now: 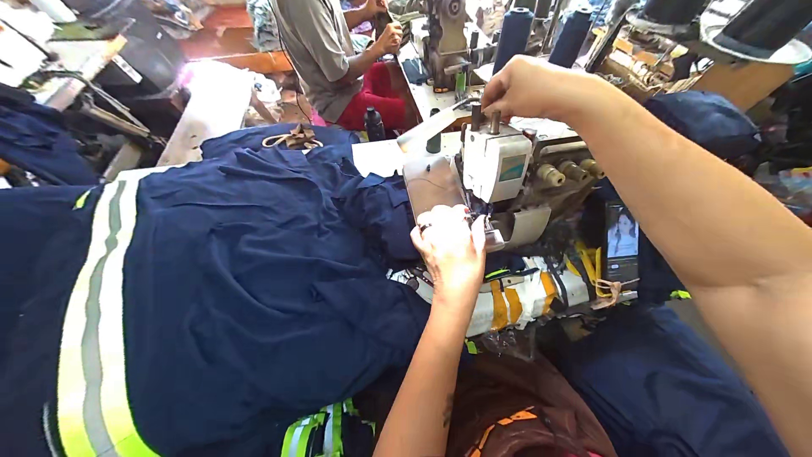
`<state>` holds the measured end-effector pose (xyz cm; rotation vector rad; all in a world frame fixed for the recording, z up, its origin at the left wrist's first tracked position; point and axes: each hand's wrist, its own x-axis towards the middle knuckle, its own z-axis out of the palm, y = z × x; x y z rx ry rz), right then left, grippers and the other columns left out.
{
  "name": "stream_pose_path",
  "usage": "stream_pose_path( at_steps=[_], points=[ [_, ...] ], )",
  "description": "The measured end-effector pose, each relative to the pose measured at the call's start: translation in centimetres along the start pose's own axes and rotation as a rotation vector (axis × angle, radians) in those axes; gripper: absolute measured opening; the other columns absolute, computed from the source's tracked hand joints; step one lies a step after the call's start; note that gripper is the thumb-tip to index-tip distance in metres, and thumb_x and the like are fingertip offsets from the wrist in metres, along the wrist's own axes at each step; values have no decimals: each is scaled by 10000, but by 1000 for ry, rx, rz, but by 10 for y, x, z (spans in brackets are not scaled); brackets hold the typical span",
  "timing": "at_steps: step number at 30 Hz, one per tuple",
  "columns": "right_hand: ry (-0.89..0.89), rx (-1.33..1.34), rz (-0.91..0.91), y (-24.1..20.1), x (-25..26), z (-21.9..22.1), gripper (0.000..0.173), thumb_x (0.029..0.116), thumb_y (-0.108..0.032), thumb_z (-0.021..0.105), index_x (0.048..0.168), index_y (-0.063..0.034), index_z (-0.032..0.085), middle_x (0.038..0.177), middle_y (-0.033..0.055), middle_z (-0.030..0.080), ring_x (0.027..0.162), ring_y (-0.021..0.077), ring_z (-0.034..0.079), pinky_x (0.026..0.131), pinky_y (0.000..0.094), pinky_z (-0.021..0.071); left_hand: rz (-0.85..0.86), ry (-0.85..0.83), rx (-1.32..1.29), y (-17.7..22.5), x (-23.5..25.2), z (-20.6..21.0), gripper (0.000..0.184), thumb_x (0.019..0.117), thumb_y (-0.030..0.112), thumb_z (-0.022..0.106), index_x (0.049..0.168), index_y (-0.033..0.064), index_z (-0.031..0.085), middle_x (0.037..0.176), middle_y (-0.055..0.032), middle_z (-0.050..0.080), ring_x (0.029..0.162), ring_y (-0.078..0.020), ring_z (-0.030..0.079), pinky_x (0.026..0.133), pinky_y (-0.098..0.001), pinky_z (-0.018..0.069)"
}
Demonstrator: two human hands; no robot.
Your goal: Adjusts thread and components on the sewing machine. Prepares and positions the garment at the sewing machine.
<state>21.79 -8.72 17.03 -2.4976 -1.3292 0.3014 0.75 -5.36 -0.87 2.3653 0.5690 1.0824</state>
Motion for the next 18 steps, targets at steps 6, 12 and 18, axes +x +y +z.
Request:
stream_pose_path(
  at_steps=[6,12,18],
  points=[
    [31,107,98,-6,13,14,78,916,-69,703,985,-37,723,921,92,670,839,192,613,789,456,501,-54,-271,-50,-7,19,-13,165,926,259,680,983,121,751,1012,-105,666,1030,-331,609,936,-604,397],
    [79,151,176,0,15,23,89,930,-141,700,980,-70,719,896,39,643,794,129,572,755,393,481,-57,-373,-10,-5,22,-15,247,945,308,590,1001,118,737,1114,-146,638,1114,-368,582,924,-643,388],
    [98,116,178,-2,16,28,136,953,-212,692,1021,-94,707,960,48,645,884,154,591,823,422,479,-208,-435,-133,-8,41,-12,196,903,300,670,970,157,786,1053,-63,677,1086,-247,611,974,-582,371]
  ],
)
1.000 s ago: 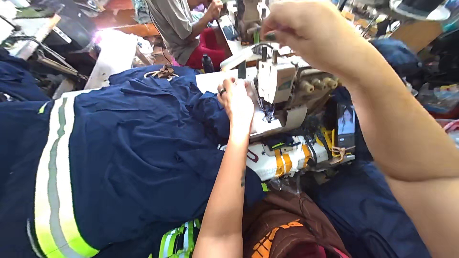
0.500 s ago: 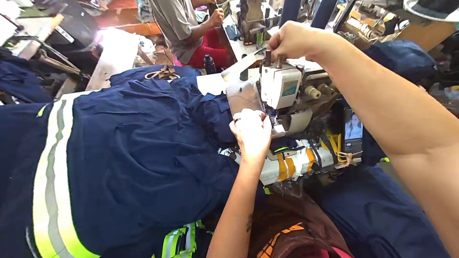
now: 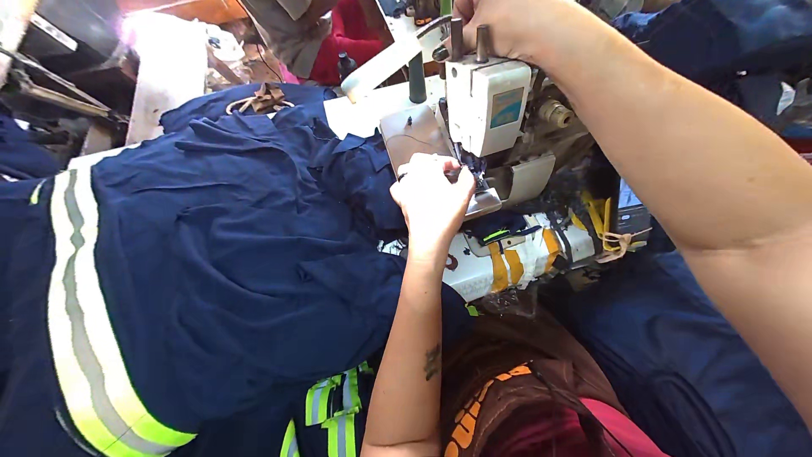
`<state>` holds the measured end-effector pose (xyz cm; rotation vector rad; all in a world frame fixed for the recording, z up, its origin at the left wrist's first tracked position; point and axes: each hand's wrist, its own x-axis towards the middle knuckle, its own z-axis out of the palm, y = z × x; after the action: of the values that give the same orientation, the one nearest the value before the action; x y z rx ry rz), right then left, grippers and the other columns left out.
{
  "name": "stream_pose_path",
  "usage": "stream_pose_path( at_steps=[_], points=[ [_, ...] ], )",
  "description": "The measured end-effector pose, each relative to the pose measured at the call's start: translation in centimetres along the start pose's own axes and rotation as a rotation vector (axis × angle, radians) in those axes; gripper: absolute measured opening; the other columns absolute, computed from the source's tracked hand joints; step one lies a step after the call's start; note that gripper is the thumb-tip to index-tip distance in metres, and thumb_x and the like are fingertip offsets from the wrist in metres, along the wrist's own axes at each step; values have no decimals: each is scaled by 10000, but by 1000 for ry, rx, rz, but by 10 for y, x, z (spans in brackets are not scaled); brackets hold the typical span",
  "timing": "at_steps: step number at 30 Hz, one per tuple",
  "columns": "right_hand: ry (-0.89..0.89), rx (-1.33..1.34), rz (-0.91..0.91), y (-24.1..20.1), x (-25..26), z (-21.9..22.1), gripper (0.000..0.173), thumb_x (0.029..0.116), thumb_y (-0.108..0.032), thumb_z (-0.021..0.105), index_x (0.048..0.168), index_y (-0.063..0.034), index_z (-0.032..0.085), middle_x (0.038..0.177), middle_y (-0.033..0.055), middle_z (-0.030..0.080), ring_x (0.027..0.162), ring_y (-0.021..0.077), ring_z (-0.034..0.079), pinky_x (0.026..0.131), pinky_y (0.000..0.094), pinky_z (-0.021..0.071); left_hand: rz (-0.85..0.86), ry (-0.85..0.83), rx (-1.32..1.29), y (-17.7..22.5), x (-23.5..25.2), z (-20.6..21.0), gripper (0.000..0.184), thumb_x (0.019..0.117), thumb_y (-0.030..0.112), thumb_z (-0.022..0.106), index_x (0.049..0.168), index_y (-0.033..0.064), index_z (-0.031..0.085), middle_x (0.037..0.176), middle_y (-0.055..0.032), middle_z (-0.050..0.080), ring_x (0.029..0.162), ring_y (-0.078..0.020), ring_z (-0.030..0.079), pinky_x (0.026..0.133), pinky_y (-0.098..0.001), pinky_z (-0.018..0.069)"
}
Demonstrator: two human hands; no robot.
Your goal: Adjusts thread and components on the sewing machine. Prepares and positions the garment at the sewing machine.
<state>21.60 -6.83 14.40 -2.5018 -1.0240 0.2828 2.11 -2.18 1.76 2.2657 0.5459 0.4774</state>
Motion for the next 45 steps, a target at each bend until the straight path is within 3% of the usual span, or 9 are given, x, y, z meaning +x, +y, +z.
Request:
stream_pose_path(
  at_steps=[5,12,16,20,22,25,27,38,45],
  points=[
    [-10,97,24,1,4,6,143,942,-160,707,1061,-81,697,958,22,638,865,106,574,836,350,478,122,43,-129,-16,-2,4,145,926,215,726,1000,103,781,1043,-73,679,1091,-246,595,984,-544,368],
    [-4,-80,82,4,22,12,344,940,-331,707,1168,-74,698,1155,144,665,1107,295,615,955,566,454,195,92,-92,-19,-1,7,101,902,174,752,965,105,791,978,-76,692,1017,-228,630,946,-528,396],
    [66,16,162,-3,13,12,264,903,-247,752,1096,-73,708,1061,100,664,992,220,617,900,483,483,186,101,-117,-19,-1,8,87,890,166,756,948,111,791,964,-61,686,1007,-210,626,939,-497,408],
    [38,-154,178,-6,24,11,397,902,-335,755,1152,-34,692,1168,182,654,1125,347,603,952,594,444,185,112,-141,-20,0,9,81,884,180,772,930,116,792,949,-56,682,1006,-213,620,936,-489,405],
    [10,-223,255,8,66,19,547,818,-407,808,1191,-24,690,1222,226,655,1184,411,598,957,670,436,169,110,-148,-19,1,9,79,872,176,788,926,117,793,955,-57,689,1007,-214,627,940,-488,413],
    [5,-149,255,24,89,24,558,760,-360,871,1175,-28,699,1179,215,667,1147,395,609,962,654,438,147,69,-64,-13,4,8,99,845,169,803,939,140,809,982,-67,711,1030,-241,649,937,-521,440],
    [-17,-149,255,19,80,22,547,767,-315,871,1183,-11,686,1197,231,654,1165,406,597,975,658,435,136,41,-21,-8,4,8,92,831,139,806,923,145,806,989,-70,716,1042,-257,649,943,-542,436],
    [-59,-298,257,3,60,14,522,821,-417,817,1140,-19,703,1201,224,659,1167,404,606,940,671,451,178,88,-5,-9,2,10,87,831,121,798,916,133,803,956,-66,720,1004,-243,664,927,-523,455],
    [-59,-291,107,-5,15,-13,480,940,-431,698,1140,5,680,1166,233,655,1141,410,610,921,689,444,142,31,-8,-4,1,6,106,860,140,776,960,120,803,1022,-90,722,1067,-267,650,967,-519,451]
  ],
)
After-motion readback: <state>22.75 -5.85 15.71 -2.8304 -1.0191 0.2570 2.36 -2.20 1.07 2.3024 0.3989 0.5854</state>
